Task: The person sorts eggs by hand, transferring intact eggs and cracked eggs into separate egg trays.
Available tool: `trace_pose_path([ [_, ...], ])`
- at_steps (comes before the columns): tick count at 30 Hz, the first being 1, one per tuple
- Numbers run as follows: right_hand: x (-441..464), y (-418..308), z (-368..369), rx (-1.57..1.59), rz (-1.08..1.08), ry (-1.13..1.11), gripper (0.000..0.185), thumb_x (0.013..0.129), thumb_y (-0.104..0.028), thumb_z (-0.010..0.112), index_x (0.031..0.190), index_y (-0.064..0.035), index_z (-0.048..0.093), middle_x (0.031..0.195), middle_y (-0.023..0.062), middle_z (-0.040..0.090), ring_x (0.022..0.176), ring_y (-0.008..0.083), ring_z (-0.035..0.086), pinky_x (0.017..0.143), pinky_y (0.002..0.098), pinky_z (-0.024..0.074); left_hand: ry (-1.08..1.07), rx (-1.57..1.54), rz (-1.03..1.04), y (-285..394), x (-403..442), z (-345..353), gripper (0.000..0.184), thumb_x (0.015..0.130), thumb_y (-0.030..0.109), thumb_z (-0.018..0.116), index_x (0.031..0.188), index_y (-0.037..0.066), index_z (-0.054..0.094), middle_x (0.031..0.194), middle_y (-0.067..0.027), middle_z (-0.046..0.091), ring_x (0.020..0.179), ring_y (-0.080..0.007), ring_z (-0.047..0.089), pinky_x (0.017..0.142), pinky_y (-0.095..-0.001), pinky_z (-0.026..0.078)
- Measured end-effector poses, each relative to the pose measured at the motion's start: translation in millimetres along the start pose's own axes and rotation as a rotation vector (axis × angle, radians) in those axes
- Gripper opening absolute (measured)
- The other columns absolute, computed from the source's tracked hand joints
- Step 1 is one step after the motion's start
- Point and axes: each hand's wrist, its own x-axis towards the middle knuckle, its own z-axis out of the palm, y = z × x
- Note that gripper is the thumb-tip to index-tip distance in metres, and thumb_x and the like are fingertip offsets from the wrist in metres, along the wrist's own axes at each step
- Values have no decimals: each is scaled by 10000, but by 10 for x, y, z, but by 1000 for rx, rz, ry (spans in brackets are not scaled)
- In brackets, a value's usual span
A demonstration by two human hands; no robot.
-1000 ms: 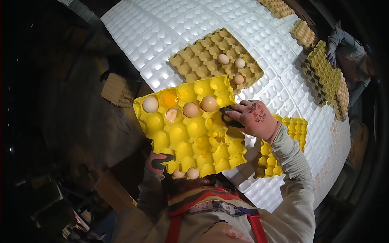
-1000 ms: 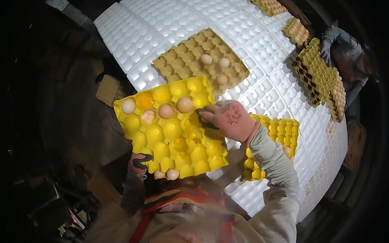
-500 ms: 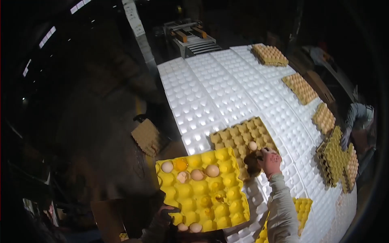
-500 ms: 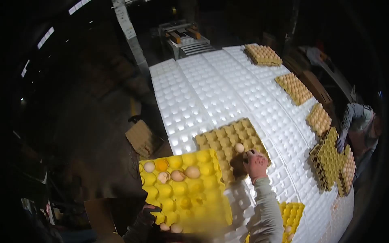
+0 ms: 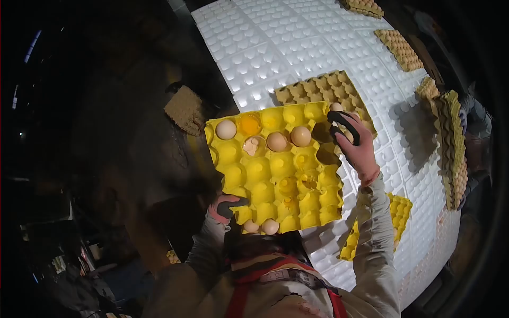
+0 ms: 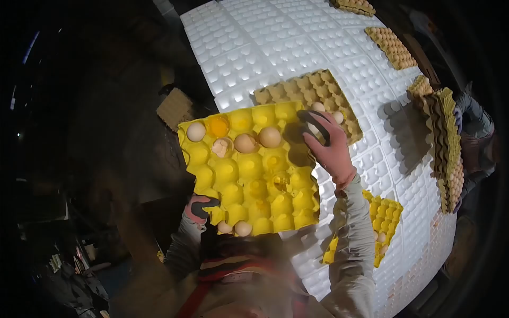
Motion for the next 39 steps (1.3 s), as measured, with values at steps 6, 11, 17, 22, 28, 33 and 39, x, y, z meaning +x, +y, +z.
trace_pose_path([
  [6, -58, -241, 116, -657, -256, -238, 649, 660, -252, 765, 1243, -75, 544, 1299, 144, 497, 1240, 360, 414, 1049, 496, 283, -62, -164, -42, 105, 143, 139, 578, 719, -77, 546, 1290, 7, 508, 1261, -119, 577, 1146, -287, 573, 920, -363, 510],
  [11, -185, -38, 179, -452, -306, -72, 571, 618, -171, 786, 1143, -52, 595, 1212, 129, 560, 1163, 353, 483, 1014, 469, 335, -55, -213, -81, 200, 130, 264, 592, 737, -88, 541, 1317, 16, 482, 1275, -120, 565, 1162, -275, 560, 965, -360, 486],
  [17, -137, 95, 74, 590, 276, 209, 565, 694, 45, 692, 1239, 49, 542, 1198, 92, 596, 1123, 165, 544, 960, 293, 438, 13, -152, -87, 96, 46, 135, 591, 756, -113, 541, 1329, 13, 469, 1311, -119, 537, 1196, -268, 534, 984, -357, 474],
  [22, 58, 1107, 98, -68, 138, 112, 586, 691, -18, 693, 1262, -25, 562, 1200, 111, 607, 1078, 227, 573, 926, 318, 449, 158, -17, -25, 107, -144, 4, 609, 787, -133, 551, 1366, 10, 428, 1380, -126, 474, 1255, -264, 484, 1001, -356, 462],
  [28, 175, 1249, 308, -121, 80, 165, 592, 660, -31, 746, 1230, -46, 586, 1173, 144, 606, 1072, 302, 563, 926, 360, 454, -210, 508, 572, 31, -191, -116, 228, 838, -27, 604, 1060, 20, 624, 1275, -187, 556, 1207, -327, 526, 994, -418, 452],
  [33, 420, 1143, 391, -487, 41, 140, 525, 734, -58, 686, 1246, -46, 570, 1178, 143, 600, 1106, 308, 534, 959, 391, 420, 24, 271, 196, 120, -107, 122, 547, 771, -61, 597, 1300, 46, 508, 1274, -132, 566, 1180, -277, 544, 974, -362, 462],
  [39, 117, -165, 659, -310, -252, -409, 637, 689, -222, 678, 1260, 8, 509, 1293, 211, 489, 1240, 400, 409, 1073, 470, 291, -237, 196, 326, -118, -55, -179, 394, 788, -53, 612, 1180, -11, 603, 1350, -135, 514, 1235, -271, 508, 1015, -368, 431],
])
